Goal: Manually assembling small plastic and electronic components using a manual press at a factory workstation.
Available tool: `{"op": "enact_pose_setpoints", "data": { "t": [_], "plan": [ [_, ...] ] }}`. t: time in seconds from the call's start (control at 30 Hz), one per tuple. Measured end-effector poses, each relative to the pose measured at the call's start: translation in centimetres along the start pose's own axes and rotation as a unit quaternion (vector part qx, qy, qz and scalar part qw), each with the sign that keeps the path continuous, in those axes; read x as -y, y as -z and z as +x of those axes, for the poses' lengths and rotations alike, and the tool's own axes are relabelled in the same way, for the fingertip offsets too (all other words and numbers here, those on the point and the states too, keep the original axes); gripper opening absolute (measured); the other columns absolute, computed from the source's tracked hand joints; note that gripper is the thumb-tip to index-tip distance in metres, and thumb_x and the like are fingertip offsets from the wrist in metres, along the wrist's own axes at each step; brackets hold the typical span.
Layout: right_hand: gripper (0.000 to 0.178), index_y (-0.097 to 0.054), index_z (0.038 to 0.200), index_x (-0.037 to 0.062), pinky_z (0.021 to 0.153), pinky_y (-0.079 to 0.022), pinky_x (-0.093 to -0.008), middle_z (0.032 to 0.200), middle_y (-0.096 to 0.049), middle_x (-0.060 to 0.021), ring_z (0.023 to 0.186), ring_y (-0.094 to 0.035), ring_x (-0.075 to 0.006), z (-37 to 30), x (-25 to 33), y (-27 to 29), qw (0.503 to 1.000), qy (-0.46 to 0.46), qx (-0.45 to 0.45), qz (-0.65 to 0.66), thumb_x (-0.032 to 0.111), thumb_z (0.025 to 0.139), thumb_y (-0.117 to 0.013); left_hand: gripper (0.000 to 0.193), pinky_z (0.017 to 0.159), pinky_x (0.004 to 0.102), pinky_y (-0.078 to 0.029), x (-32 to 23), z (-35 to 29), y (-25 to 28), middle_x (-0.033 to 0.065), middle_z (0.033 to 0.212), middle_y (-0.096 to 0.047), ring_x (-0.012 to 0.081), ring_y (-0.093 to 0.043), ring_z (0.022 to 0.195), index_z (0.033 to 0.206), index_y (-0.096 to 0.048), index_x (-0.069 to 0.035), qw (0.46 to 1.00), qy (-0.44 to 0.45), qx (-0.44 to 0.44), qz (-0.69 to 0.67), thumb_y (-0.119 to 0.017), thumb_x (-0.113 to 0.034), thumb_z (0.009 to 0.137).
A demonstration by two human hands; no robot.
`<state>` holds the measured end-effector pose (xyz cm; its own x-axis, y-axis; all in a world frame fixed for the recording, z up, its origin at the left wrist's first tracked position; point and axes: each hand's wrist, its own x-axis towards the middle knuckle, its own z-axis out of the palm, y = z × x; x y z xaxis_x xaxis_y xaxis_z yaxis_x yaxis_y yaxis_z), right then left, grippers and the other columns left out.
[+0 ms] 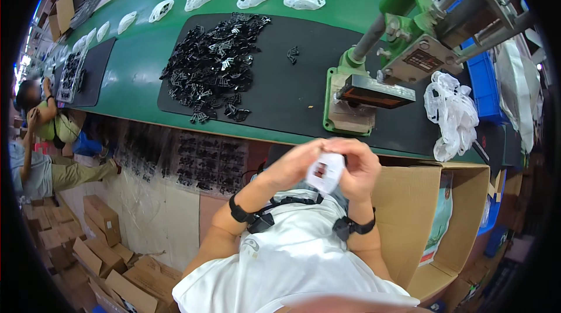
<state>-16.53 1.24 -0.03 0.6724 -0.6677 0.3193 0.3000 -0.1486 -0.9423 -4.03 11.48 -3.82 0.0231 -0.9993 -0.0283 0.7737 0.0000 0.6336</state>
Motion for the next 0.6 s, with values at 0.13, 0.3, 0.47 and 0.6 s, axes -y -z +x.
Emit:
{"op": "enact_pose_setpoints", "data": {
  "t": [0.13,0.3,0.47,0.6],
  "plan": [
    [0.017,-0.071,0.089,0.0048,0.084,-0.052,-0.0360,0.095,-0.071,-0.0078,0.095,-0.067,-0.0276,5.8,0.2,-1.1,0.956,0.111,0.195,-0.188,0.002,0.073,-0.074,0.058,0.069,0.0186,-0.050,-3.3,-3.8,2.6,0.0061,0.096,-0.062,0.0063,-0.060,0.081,0.117,-0.052,0.002,0.991,-0.079,-0.103,0.033,-0.067,-0.046,0.088],
    [0.017,-0.065,0.097,0.0053,0.084,-0.052,-0.0401,0.106,-0.063,-0.0117,0.097,-0.062,-0.0314,12.8,-5.8,-4.8,0.916,0.111,0.096,-0.373,0.007,0.080,-0.068,0.042,0.086,0.0285,-0.051,-4.0,-8.7,3.6,0.0105,0.106,-0.062,0.0160,-0.063,0.096,0.120,-0.049,0.003,0.956,-0.173,-0.225,0.076,-0.070,-0.014,0.086],
    [0.025,-0.064,0.105,0.0074,0.086,-0.053,-0.0421,0.118,-0.055,-0.0130,0.105,-0.058,-0.0344,16.8,-10.1,-7.0,0.815,0.029,-0.015,-0.579,0.013,0.082,-0.070,0.043,0.092,0.0277,-0.047,-2.8,-9.3,2.2,0.0097,0.111,-0.060,0.0145,-0.059,0.103,0.117,-0.051,0.002,0.871,-0.254,-0.330,0.259,-0.073,0.002,0.080],
    [0.024,-0.063,0.100,0.0009,0.084,-0.055,-0.0412,0.111,-0.056,-0.0172,0.097,-0.062,-0.0340,16.6,-10.4,-6.4,0.844,-0.001,0.048,-0.534,0.013,0.081,-0.070,0.044,0.092,0.0265,-0.044,-3.0,-7.7,1.7,0.0077,0.111,-0.057,0.0134,-0.057,0.103,0.117,-0.052,0.001,0.847,-0.263,-0.331,0.321,-0.073,0.003,0.078]
  ]
}}
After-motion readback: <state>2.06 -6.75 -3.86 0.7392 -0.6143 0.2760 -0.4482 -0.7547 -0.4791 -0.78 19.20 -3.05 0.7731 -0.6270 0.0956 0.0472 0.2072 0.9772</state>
